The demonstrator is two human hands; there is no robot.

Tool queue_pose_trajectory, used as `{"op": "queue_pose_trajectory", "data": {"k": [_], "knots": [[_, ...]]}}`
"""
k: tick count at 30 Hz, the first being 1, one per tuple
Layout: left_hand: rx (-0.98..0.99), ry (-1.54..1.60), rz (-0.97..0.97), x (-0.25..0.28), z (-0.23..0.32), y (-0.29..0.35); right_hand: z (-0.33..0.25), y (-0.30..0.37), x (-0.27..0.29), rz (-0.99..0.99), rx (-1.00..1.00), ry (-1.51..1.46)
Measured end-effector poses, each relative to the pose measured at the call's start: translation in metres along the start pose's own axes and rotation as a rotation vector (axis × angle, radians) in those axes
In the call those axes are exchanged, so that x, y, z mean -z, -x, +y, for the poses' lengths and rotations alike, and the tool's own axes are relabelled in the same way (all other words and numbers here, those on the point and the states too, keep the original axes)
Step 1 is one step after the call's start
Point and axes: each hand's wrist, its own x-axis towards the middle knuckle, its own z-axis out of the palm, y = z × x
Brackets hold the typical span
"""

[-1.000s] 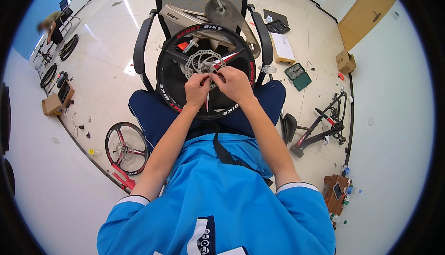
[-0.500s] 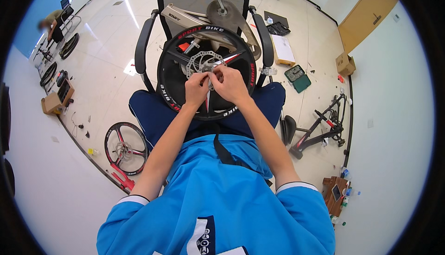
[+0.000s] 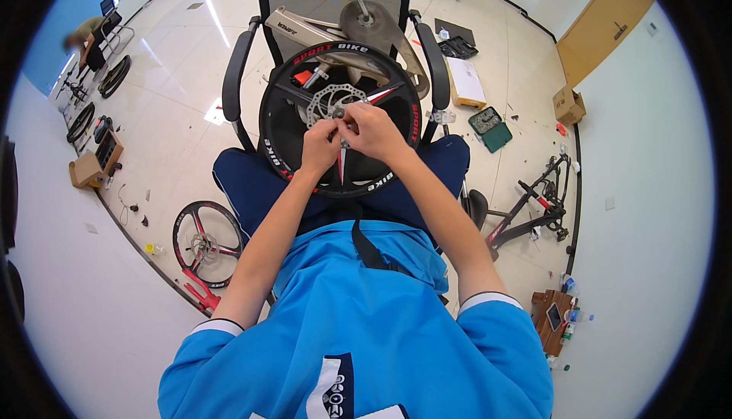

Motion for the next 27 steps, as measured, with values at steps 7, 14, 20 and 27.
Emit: {"op": "queue_pose_trajectory", "data": {"k": [7,14,20,27], "knots": [[-0.001,0.020,0.017,-0.001,0.001,0.001,-0.006,0.005,-0.033,0.343,-0.584,-0.522],[0.008,0.009,0.024,-0.001,0.000,0.006,-0.003,0.015,-0.011,0.052,-0.269,-0.455],[0.027,0.014,0.014,-0.002,-0.002,0.008,-0.006,0.001,0.008,-0.033,0.175,0.002],[-0.042,-0.001,0.031,-0.005,-0.003,-0.001,0.008,0.003,-0.006,0.078,0.163,0.324]]}}
